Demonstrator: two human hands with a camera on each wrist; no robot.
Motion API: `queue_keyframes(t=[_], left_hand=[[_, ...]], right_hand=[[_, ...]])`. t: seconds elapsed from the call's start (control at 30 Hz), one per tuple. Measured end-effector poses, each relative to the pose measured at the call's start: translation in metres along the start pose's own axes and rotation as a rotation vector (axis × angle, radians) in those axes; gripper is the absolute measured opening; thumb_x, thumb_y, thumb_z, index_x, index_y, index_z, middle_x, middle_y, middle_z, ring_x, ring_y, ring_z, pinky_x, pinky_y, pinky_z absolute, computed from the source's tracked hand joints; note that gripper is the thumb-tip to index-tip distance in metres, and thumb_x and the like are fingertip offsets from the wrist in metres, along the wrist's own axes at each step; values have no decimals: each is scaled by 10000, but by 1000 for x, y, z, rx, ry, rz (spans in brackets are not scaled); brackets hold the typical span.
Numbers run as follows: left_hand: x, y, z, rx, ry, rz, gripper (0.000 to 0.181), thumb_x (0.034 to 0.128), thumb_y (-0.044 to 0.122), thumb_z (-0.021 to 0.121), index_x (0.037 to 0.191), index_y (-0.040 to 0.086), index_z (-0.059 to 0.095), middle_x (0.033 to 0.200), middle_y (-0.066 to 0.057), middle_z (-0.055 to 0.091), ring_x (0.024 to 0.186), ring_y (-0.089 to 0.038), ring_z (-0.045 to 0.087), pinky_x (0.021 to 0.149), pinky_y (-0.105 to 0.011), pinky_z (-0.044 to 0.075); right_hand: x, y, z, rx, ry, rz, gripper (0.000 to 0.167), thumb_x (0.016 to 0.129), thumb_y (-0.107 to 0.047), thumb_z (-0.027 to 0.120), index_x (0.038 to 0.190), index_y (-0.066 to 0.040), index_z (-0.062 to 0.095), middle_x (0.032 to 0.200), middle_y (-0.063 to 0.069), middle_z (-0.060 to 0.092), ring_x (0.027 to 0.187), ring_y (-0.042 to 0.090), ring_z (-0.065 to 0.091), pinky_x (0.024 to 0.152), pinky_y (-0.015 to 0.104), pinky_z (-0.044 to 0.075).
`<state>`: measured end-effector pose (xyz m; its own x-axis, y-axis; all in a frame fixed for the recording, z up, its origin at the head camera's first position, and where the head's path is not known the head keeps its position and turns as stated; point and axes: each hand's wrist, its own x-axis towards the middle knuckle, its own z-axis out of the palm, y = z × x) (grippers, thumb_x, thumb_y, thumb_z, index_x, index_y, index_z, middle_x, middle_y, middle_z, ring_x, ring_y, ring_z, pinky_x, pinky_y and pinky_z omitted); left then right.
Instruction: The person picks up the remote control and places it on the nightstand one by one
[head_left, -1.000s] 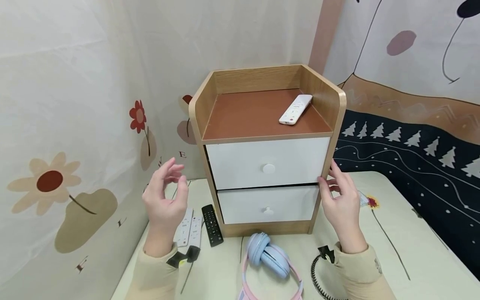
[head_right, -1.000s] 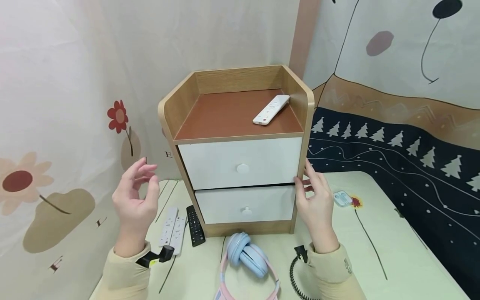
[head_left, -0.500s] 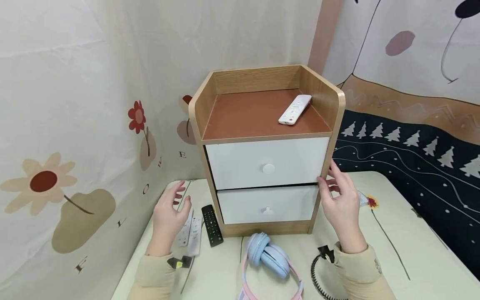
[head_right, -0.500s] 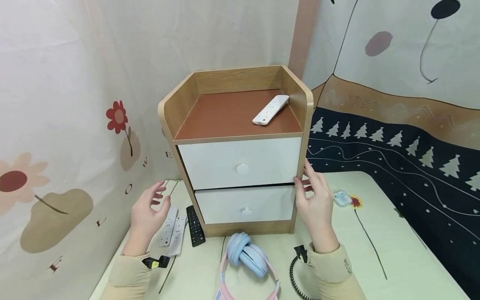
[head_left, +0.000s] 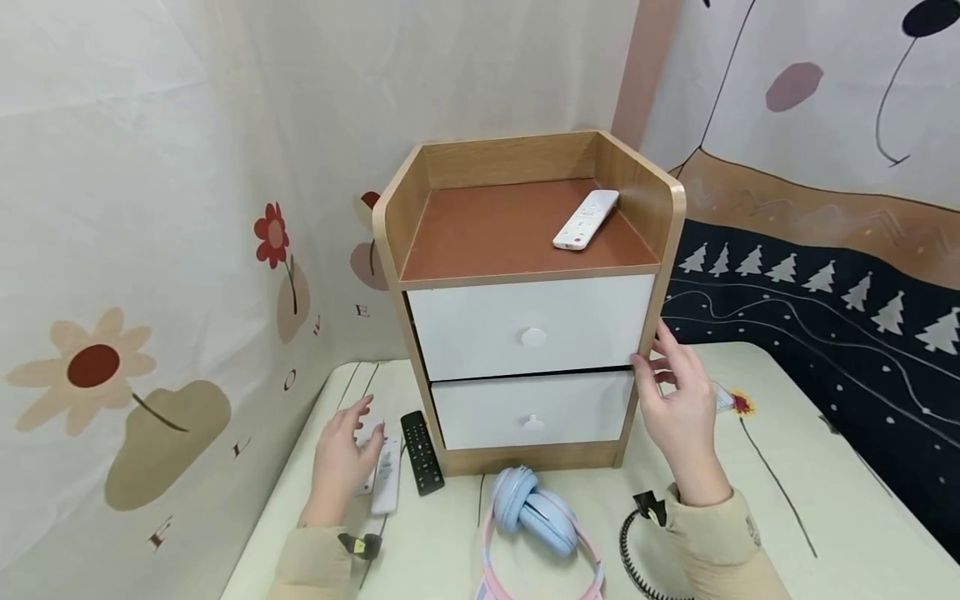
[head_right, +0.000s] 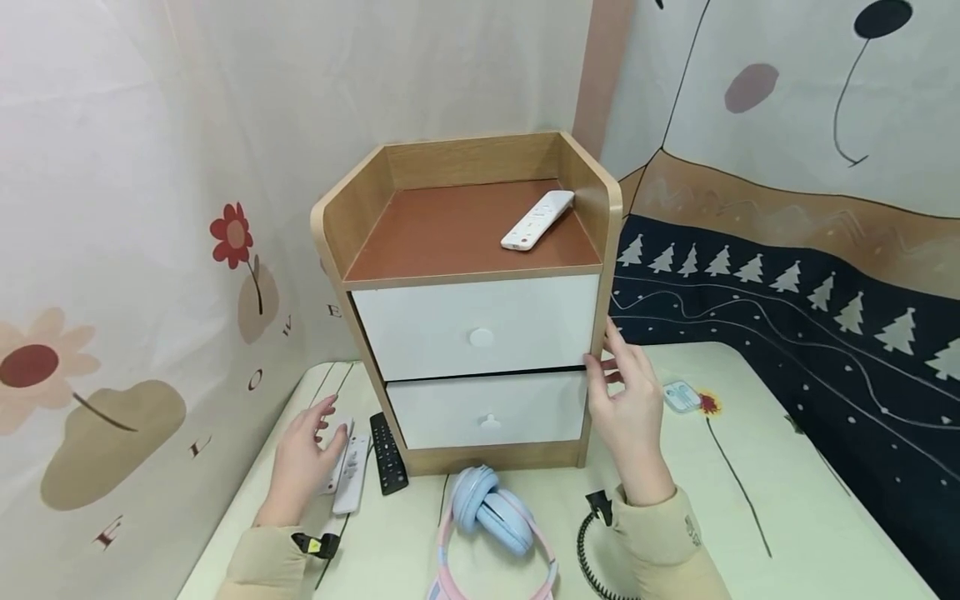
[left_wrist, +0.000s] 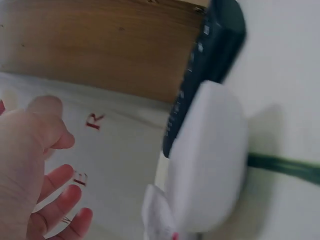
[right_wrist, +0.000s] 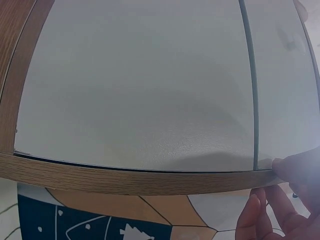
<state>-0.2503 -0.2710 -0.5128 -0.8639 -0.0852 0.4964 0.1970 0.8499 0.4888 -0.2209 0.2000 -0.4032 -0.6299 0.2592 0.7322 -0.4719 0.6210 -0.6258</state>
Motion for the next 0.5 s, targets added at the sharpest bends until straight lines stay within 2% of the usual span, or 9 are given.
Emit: queue_keyframes(t=[0.23,0.4,0.5], left_hand=[[-11,-14,5,25,-95,-115,614,1030,209,696,1616,138,527,1476,-213,641,1279,-428,624,1060,-654,507],[-12,-19,6,34,-186,-200,666,1050,266,662,1670,146,449,1598,-250,528,1457,-501,507,1215,-707,407],[-13,-22,5,59,-243,-237,705,1050,282,654,1694,139,404,1643,-282,467,1496,-534,460,1244,-721,375]], right_hand=[[-1,-1,1,2,-18,6,614,1006,-4,752,1591,-60,575,1247,264,717,963,-217,535,862,-27,451],[0,-1,-1,-6,-13,9,623,1002,1,753,1594,-67,572,1251,264,713,965,-222,532,868,-33,445],[0,-1,-1,-12,-14,11,626,1007,1,747,1601,-81,569,1251,255,715,966,-223,530,869,-32,447]])
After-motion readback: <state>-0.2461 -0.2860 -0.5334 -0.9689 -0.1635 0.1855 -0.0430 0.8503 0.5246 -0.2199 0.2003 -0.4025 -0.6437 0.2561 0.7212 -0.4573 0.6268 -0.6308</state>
